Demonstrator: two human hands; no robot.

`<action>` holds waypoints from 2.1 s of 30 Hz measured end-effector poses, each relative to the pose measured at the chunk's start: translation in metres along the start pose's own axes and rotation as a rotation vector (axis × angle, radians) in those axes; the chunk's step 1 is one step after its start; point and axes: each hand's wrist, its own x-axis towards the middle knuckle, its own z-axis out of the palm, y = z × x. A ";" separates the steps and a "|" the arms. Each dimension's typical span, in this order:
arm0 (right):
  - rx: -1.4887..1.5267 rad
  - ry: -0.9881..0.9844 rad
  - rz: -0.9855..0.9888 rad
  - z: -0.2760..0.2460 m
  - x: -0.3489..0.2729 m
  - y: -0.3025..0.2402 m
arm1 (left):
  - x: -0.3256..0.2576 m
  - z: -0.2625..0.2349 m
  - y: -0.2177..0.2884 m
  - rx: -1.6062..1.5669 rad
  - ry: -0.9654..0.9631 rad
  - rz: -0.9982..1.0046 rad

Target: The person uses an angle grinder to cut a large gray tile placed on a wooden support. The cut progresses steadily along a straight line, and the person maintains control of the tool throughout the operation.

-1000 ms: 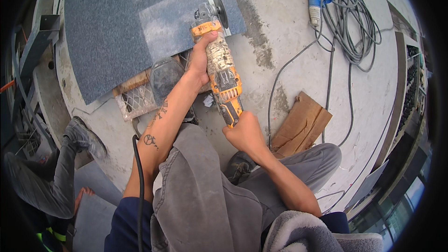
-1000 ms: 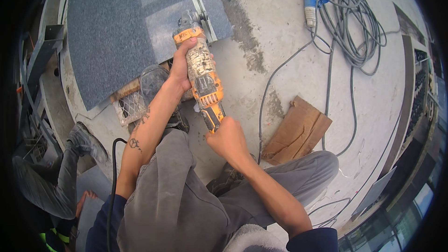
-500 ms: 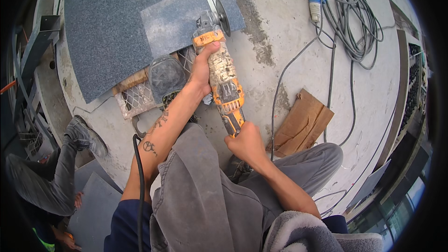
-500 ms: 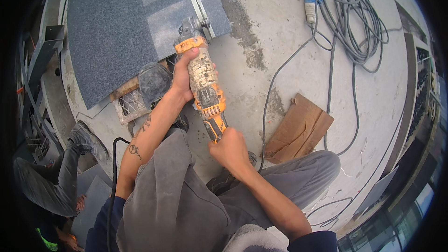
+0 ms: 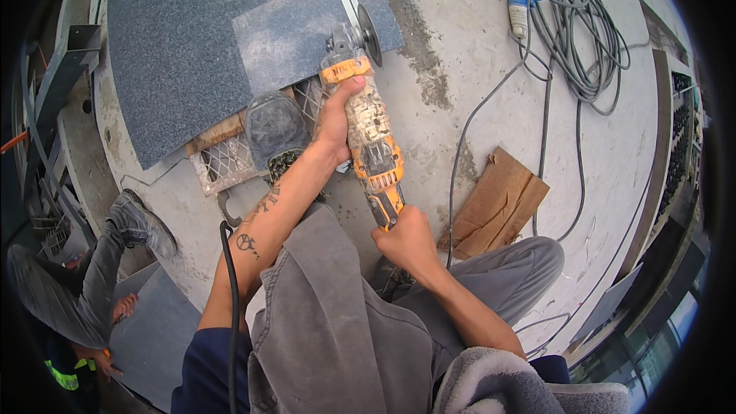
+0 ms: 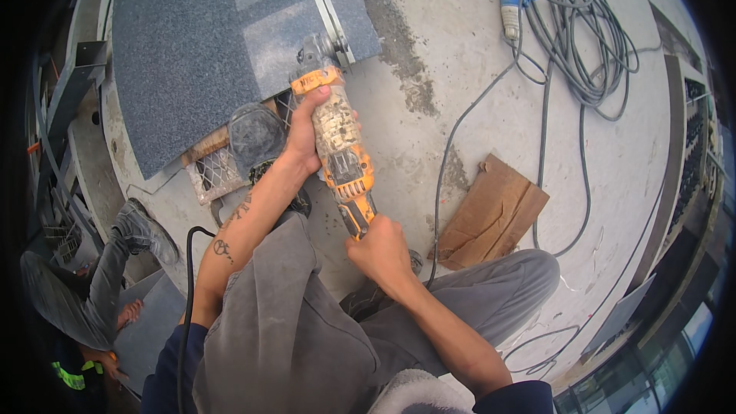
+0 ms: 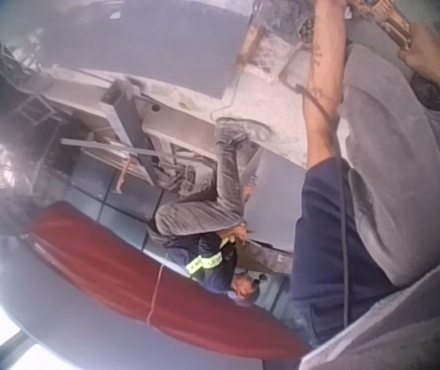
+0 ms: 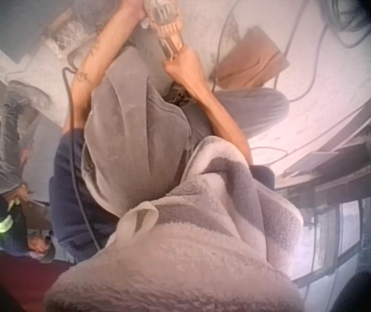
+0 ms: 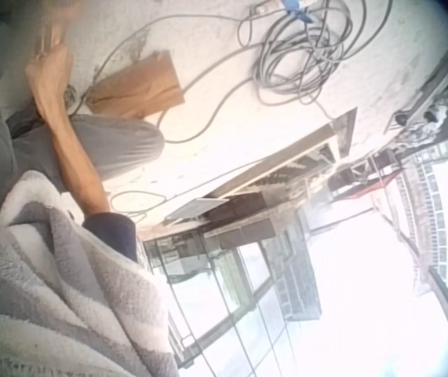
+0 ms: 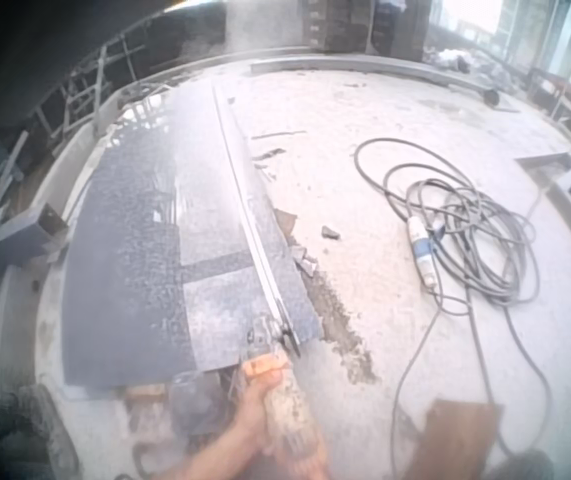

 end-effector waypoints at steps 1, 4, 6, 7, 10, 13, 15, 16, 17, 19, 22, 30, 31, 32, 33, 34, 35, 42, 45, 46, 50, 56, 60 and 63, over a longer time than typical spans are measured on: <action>0.007 0.001 0.003 0.000 -0.001 0.000 | 0.000 0.000 -0.001 -0.011 -0.002 -0.008; 0.000 0.020 -0.003 0.001 -0.002 0.001 | -0.002 0.000 -0.002 -0.023 -0.008 -0.017; -0.009 0.028 -0.011 0.002 -0.003 0.003 | -0.002 0.000 -0.003 -0.017 0.010 -0.017; -0.009 0.025 -0.016 0.002 -0.003 0.004 | -0.003 0.000 -0.004 -0.021 0.016 -0.022; -0.006 0.010 -0.003 0.003 -0.002 0.005 | -0.002 0.000 -0.005 -0.027 0.016 -0.011; -0.014 0.008 0.009 0.003 -0.003 0.006 | -0.002 -0.001 -0.005 -0.027 0.005 -0.004; -0.018 0.015 0.005 0.003 -0.003 0.005 | -0.002 -0.001 -0.004 -0.032 -0.005 -0.009; -0.019 0.020 -0.001 0.003 -0.002 0.004 | -0.001 -0.001 -0.004 -0.037 -0.011 -0.015; -0.029 0.028 -0.003 0.003 -0.002 0.004 | -0.001 -0.001 -0.003 -0.029 -0.009 -0.007; -0.018 0.018 -0.004 0.003 -0.001 0.002 | 0.000 0.000 -0.001 -0.023 -0.005 -0.004; -0.014 0.017 -0.006 0.002 0.001 0.000 | 0.002 0.001 0.002 -0.031 -0.003 -0.006; 0.000 0.084 -0.102 0.000 0.017 -0.011 | 0.016 0.001 0.022 -0.013 -0.015 0.043; -0.005 0.060 -0.091 -0.002 0.019 -0.013 | 0.018 0.001 0.024 -0.029 -0.021 0.040; -0.007 0.042 -0.088 -0.003 0.021 -0.014 | 0.020 0.001 0.026 -0.019 -0.014 0.045; -0.012 0.051 -0.085 -0.004 0.023 -0.017 | 0.022 0.000 0.028 -0.017 -0.019 0.051; -0.016 0.062 -0.091 -0.004 0.025 -0.019 | 0.025 0.000 0.031 -0.022 -0.027 0.055; -0.012 0.076 -0.106 -0.004 0.027 -0.021 | 0.027 -0.001 0.033 -0.003 -0.023 0.071; -0.008 0.110 -0.160 -0.005 0.042 -0.033 | 0.046 -0.006 0.049 0.008 -0.037 0.082; -0.002 0.096 -0.151 -0.009 0.051 -0.042 | 0.057 -0.008 0.058 0.000 -0.044 0.082; 0.009 0.086 -0.143 -0.010 0.053 -0.045 | 0.061 -0.009 0.062 -0.004 -0.050 0.078; 0.008 0.086 -0.127 -0.013 0.053 -0.049 | 0.064 -0.009 0.062 -0.017 -0.029 0.101; 0.014 0.112 -0.175 -0.007 0.042 -0.038 | 0.045 -0.006 0.054 -0.032 -0.059 0.038; 0.012 0.109 -0.136 -0.002 0.029 -0.025 | 0.028 -0.002 0.037 -0.043 -0.035 0.033; -0.003 0.086 -0.104 -0.003 0.021 -0.017 | 0.021 0.000 0.025 -0.074 -0.029 0.005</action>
